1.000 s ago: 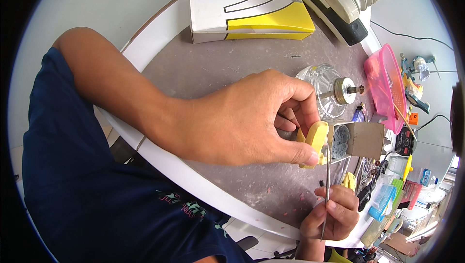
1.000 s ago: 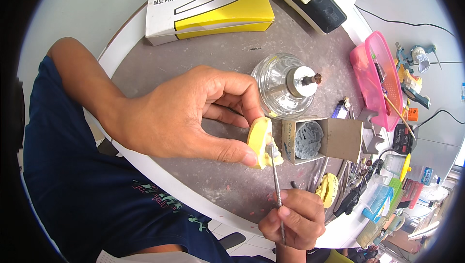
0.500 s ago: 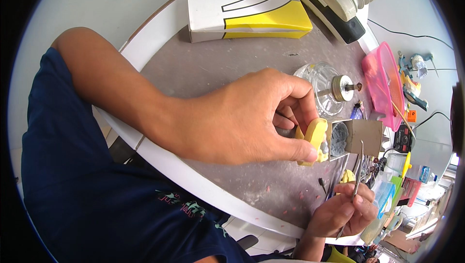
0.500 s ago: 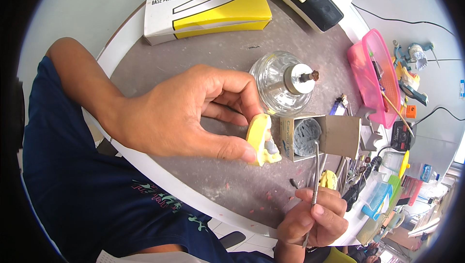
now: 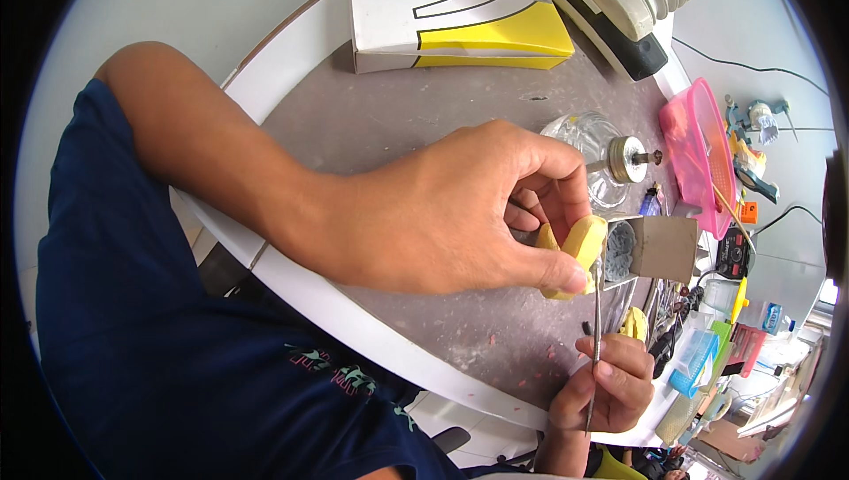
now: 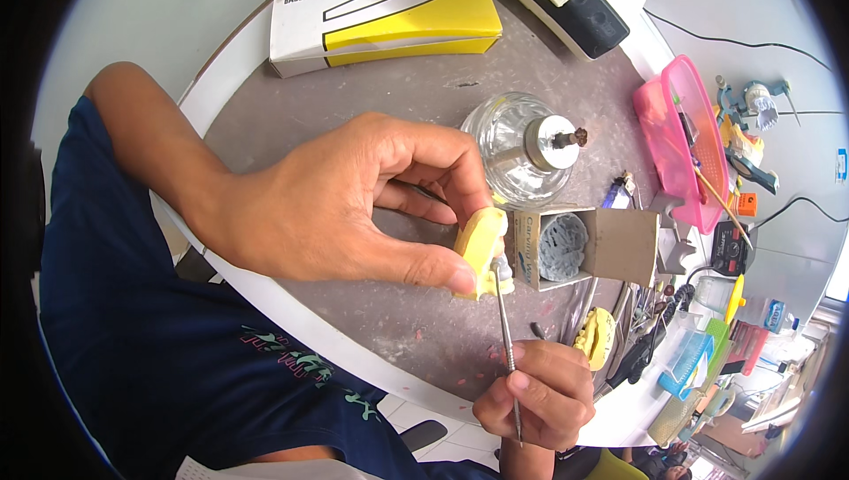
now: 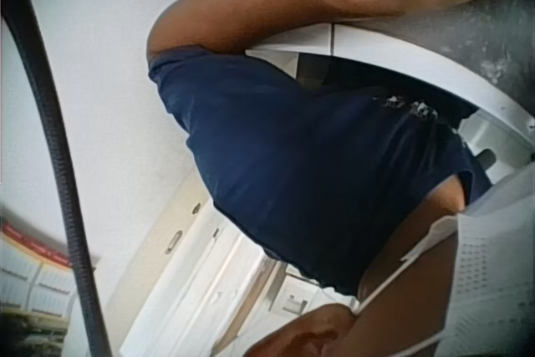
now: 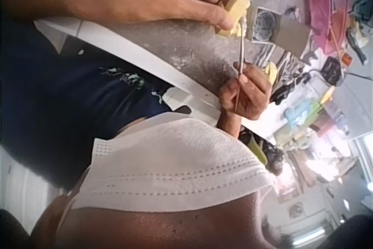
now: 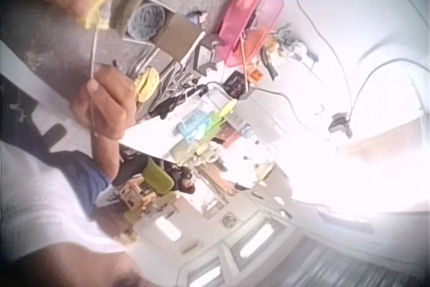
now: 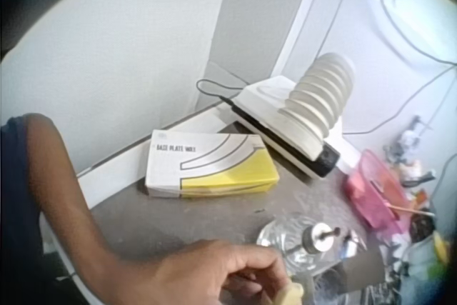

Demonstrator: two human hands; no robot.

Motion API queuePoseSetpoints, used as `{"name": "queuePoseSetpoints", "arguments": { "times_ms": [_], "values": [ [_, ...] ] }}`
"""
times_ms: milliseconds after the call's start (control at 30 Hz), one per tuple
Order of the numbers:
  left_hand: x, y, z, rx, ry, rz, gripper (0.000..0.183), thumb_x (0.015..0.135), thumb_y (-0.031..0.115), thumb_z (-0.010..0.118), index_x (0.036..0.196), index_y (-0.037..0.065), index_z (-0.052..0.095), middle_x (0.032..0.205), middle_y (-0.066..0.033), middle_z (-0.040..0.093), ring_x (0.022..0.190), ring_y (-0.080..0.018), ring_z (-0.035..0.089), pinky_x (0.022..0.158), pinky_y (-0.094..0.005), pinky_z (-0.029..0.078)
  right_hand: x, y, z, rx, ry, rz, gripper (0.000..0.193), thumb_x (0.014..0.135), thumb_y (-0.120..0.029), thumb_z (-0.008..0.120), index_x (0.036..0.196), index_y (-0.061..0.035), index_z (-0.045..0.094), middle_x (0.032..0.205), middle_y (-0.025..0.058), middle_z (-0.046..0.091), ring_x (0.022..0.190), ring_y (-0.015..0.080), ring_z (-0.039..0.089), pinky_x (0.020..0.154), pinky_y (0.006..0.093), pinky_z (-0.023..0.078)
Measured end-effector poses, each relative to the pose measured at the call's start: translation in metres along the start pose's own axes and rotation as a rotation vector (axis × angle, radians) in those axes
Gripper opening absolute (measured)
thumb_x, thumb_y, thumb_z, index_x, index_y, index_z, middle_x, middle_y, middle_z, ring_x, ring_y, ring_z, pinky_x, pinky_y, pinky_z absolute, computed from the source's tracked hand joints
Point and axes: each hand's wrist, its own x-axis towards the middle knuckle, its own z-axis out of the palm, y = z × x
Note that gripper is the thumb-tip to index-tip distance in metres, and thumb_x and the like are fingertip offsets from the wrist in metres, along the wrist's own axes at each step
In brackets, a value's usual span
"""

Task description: The person holds a yellow dental wax model in their left hand and uses a metal spatula to apply and smooth wax onto the model's surface. They repeatedly dip the tool into a container of wax and carefully shape the material on the model.

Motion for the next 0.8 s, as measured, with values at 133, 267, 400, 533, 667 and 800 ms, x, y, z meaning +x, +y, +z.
{"name": "queuePoseSetpoints", "arguments": {
  "times_ms": [133, 267, 400, 533, 667, 800],
  "values": [
    [0.0004, -0.0013, 0.0009, -0.002, 0.026, 0.037, 0.022, 0.077, 0.017, 0.073, 0.082, 0.001, 0.058, 0.081, -0.0037, 0.062, 0.079, -0.0095, 0.055, 0.075, -0.0240, 0.044, 0.0031, 0.0034, 0.0010, 0.044, 0.028, -0.050, 0.024, 0.074, -0.003, 0.060, 0.098, -0.0059, 0.054, 0.081, 0.0099, 0.061, 0.064, 0.0203, 0.062, 0.057, 0.0276, 0.050],
    [0.0004, -0.0011, 0.0009, -0.010, 0.020, 0.029, 0.022, 0.077, 0.017, 0.073, 0.081, 0.001, 0.058, 0.081, -0.0041, 0.062, 0.078, -0.0097, 0.055, 0.075, -0.0239, 0.044, 0.0033, 0.0038, 0.0016, 0.046, 0.030, -0.050, 0.024, 0.074, -0.003, 0.060, 0.097, -0.0060, 0.054, 0.081, 0.0103, 0.062, 0.064, 0.0202, 0.062, 0.057, 0.0275, 0.050],
    [0.0000, 0.0013, -0.0016, 0.024, -0.033, -0.035, 0.024, 0.077, 0.016, 0.074, 0.089, 0.005, 0.056, 0.090, -0.0015, 0.061, 0.090, -0.0085, 0.055, 0.086, -0.0268, 0.044, 0.0034, 0.0039, 0.0008, 0.040, 0.024, -0.053, 0.025, 0.073, -0.002, 0.059, 0.097, -0.0062, 0.054, 0.080, 0.0103, 0.062, 0.064, 0.0202, 0.062, 0.057, 0.0273, 0.049],
    [-0.0004, 0.0032, -0.0029, 0.049, -0.059, -0.081, 0.026, 0.077, 0.015, 0.075, 0.092, 0.007, 0.055, 0.095, -0.0001, 0.061, 0.096, -0.0079, 0.055, 0.092, -0.0283, 0.044, 0.0038, 0.0046, 0.0010, 0.048, 0.016, -0.050, 0.026, 0.073, -0.003, 0.060, 0.098, -0.0060, 0.054, 0.080, 0.0101, 0.062, 0.065, 0.0201, 0.061, 0.058, 0.0275, 0.049],
    [-0.0002, 0.0013, -0.0028, 0.027, -0.062, -0.061, 0.026, 0.078, 0.016, 0.075, 0.094, 0.007, 0.056, 0.096, -0.0001, 0.061, 0.096, -0.0083, 0.055, 0.093, -0.0292, 0.044, 0.0002, 0.0073, -0.0028, 0.075, 0.045, -0.061, 0.028, 0.074, -0.004, 0.061, 0.100, -0.0063, 0.052, 0.083, 0.0106, 0.062, 0.067, 0.0199, 0.061, 0.060, 0.0271, 0.048],
    [-0.0006, 0.0033, -0.0030, 0.018, -0.073, -0.072, 0.029, 0.082, 0.019, 0.071, 0.105, 0.007, 0.058, 0.101, -0.0008, 0.061, 0.102, -0.0094, 0.055, 0.096, -0.0306, 0.042, -0.0017, 0.0083, -0.0057, 0.071, 0.044, -0.054, 0.030, 0.076, -0.007, 0.061, 0.104, -0.0077, 0.050, 0.090, 0.0116, 0.062, 0.068, 0.0202, 0.061, 0.062, 0.0270, 0.048]
  ]
}}
